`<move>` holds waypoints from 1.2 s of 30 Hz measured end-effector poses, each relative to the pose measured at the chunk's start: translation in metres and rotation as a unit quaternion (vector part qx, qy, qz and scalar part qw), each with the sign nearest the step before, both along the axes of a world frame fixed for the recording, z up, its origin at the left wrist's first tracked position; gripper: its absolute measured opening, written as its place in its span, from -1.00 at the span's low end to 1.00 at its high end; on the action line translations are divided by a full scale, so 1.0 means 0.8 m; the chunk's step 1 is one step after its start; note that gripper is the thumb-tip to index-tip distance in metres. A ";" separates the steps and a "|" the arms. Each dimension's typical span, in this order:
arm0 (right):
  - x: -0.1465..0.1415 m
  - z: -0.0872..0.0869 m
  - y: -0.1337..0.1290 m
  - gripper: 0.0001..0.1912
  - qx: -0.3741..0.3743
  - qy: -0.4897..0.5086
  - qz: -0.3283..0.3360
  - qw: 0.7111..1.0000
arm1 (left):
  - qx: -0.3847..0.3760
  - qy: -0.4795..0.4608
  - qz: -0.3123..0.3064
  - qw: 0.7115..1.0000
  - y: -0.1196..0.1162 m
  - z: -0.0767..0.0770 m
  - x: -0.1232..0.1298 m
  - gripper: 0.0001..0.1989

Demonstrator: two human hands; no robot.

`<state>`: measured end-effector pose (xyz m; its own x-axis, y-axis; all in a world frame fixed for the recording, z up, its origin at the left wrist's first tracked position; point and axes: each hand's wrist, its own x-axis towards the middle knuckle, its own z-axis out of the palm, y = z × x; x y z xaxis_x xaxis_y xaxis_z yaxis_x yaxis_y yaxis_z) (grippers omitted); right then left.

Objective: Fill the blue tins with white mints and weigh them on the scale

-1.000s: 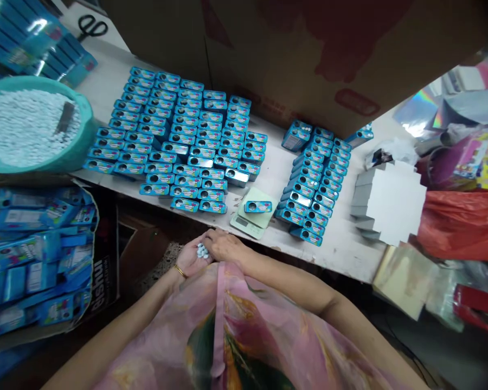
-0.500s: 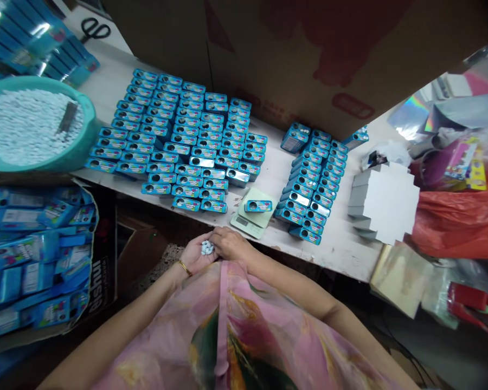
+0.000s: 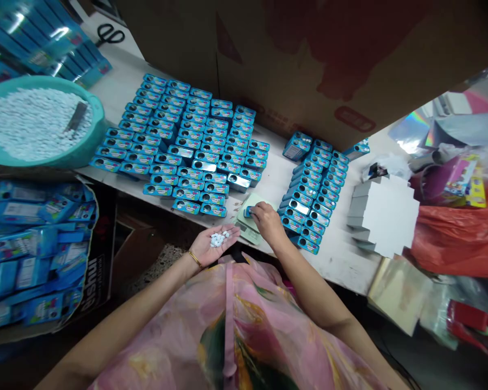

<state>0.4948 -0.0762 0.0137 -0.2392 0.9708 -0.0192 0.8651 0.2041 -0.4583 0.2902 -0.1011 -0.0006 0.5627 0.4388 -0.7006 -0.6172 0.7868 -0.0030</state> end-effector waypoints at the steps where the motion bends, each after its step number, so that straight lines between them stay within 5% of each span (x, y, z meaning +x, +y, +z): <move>1: -0.001 -0.002 0.000 -0.79 0.004 0.015 -0.005 1.000 | -0.002 -0.001 0.001 1.000 -0.002 -0.001 0.000 -0.69; 10: 0.021 0.008 -0.020 -0.77 0.075 0.188 -0.116 0.972 | -0.005 -0.003 0.003 1.000 -0.004 -0.001 0.000 -0.70; 12: 0.010 0.011 -0.036 -0.78 0.062 0.180 -0.081 0.979 | -0.009 -0.003 -0.004 1.000 -0.007 -0.001 0.000 -0.71; 16: -0.050 0.006 -0.065 -0.72 -0.024 0.106 0.130 0.986 | -0.028 -0.002 -0.031 0.999 -0.014 -0.001 0.001 -0.76; 21: -0.103 -0.011 -0.070 -0.81 -0.067 -0.001 0.244 0.967 | -0.049 0.002 -0.053 0.997 -0.022 -0.002 -0.008 -0.74; 28: -0.108 -0.023 -0.071 -0.86 -0.068 -0.023 0.239 0.968 | -0.055 0.039 -0.049 0.997 -0.027 -0.007 -0.020 -0.74; 36: -0.097 -0.006 -0.066 -0.81 -0.059 0.013 0.267 0.962 | -0.046 0.039 -0.060 0.996 -0.022 -0.006 -0.017 -0.78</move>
